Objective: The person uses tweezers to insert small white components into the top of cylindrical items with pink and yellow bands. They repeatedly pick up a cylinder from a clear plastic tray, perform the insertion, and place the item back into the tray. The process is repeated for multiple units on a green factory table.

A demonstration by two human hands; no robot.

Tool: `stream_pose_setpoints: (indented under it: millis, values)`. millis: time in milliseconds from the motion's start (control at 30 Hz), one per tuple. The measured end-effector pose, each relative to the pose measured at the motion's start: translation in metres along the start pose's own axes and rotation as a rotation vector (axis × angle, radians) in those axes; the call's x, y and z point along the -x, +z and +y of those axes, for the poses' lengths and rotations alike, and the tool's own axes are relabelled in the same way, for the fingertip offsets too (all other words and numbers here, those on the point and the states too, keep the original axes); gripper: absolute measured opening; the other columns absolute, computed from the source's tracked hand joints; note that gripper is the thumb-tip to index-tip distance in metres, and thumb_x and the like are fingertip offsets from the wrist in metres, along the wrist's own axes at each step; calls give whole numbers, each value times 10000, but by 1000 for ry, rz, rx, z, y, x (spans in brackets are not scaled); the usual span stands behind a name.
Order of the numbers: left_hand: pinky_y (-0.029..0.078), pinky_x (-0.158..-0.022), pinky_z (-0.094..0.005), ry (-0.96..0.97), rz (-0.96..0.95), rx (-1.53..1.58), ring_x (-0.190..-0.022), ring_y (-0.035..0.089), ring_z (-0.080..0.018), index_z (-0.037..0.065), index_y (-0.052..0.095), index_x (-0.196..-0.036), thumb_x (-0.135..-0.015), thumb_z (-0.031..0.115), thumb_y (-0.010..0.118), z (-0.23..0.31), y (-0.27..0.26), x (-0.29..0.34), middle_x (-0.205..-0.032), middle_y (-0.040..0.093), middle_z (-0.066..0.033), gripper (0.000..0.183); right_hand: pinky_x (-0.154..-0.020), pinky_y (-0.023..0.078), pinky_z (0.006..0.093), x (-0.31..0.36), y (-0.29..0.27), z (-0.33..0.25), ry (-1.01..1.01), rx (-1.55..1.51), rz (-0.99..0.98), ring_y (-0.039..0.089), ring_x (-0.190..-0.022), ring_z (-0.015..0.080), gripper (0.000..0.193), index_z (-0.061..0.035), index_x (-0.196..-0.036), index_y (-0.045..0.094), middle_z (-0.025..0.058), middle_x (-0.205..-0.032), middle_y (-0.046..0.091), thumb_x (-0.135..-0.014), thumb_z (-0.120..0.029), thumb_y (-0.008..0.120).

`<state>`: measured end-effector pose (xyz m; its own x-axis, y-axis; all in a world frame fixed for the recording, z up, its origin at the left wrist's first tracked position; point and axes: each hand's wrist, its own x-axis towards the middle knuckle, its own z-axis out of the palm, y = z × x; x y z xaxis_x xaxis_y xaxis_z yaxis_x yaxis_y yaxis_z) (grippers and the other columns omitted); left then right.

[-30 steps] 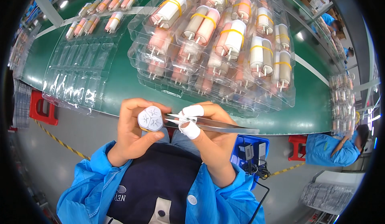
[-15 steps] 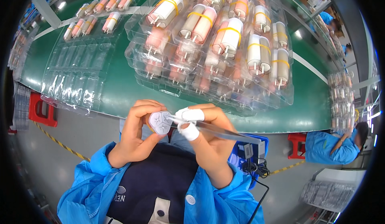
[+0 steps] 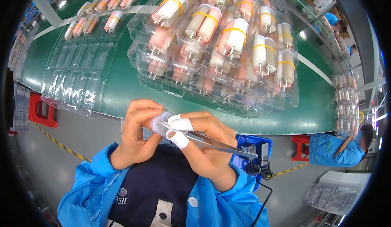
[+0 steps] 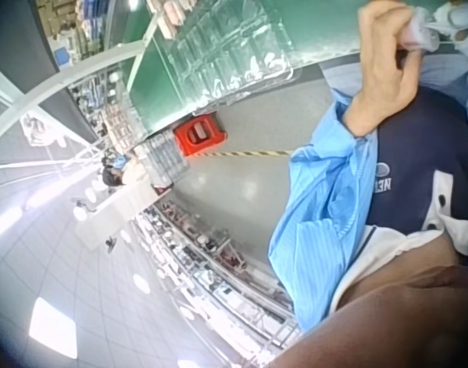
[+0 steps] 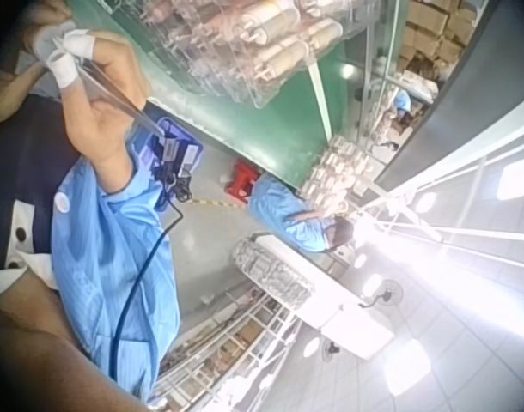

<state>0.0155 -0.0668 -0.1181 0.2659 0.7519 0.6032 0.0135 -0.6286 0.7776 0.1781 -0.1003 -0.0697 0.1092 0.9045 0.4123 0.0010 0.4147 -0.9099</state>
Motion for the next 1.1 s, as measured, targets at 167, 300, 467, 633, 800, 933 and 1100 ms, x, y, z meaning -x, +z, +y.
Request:
stream_pose_setpoints:
  millis: [167, 300, 467, 633, 800, 933, 1100]
  values:
    - [498, -612, -267, 3, -6, -34, -904, 583, -249, -21, 539, -1150, -647, -164, 649, 2, -1, -2, -1125, 511, -198, 535, -681, 522, 274, -1, 1, 2, 25, -1, 13, 656, -786, 176, 145, 32, -907, 666, 156, -890, 677, -774, 2, 714]
    - [499, -605, -265, 20, -8, -64, -901, 582, -250, -22, 537, -1152, -642, -168, 648, 3, -2, -3, -1123, 512, -198, 542, -684, 523, 273, -1, 1, 3, 11, -18, 4, 658, -788, 178, 143, 34, -907, 666, 157, -892, 679, -775, 5, 713]
    - [502, -592, -259, 26, -12, -76, -897, 582, -248, -22, 533, -1157, -639, -173, 648, 4, -1, -4, -1119, 513, -197, 552, -680, 525, 271, 0, 1, 5, 18, -44, 8, 661, -788, 182, 136, 35, -908, 667, 159, -891, 684, -781, 6, 710]
    - [512, -587, -259, 34, -19, -93, -883, 583, -242, -21, 533, -1160, -641, -178, 646, 3, -2, -3, -1123, 510, -198, 554, -678, 526, 276, 0, 1, 5, 38, -35, 8, 663, -781, 186, 123, 32, -896, 671, 154, -879, 689, -782, 6, 709]
    - [517, -576, -249, 23, -33, -67, -853, 588, -221, -21, 531, -1164, -649, -186, 631, 3, -3, -2, -1133, 500, -197, 549, -667, 524, 280, 0, 0, 9, 10, -58, 14, 663, -761, 187, 127, 30, -891, 674, 156, -864, 690, -773, 6, 716]
    - [518, -573, -244, 8, -37, -42, -836, 590, -210, -23, 530, -1163, -659, -190, 617, 2, -2, 0, -1132, 497, -199, 538, -662, 524, 285, -1, -2, 8, 2, -40, -10, 664, -753, 195, 122, 31, -878, 676, 159, -848, 688, -767, 4, 720]
    - [518, -574, -245, 4, -36, -14, -825, 592, -209, -28, 526, -1169, -676, -185, 615, 2, -1, -1, -1136, 493, -202, 525, -659, 524, 289, -2, -5, 9, -11, -21, -35, 664, -746, 200, 117, 28, -871, 678, 159, -844, 688, -765, 4, 722]
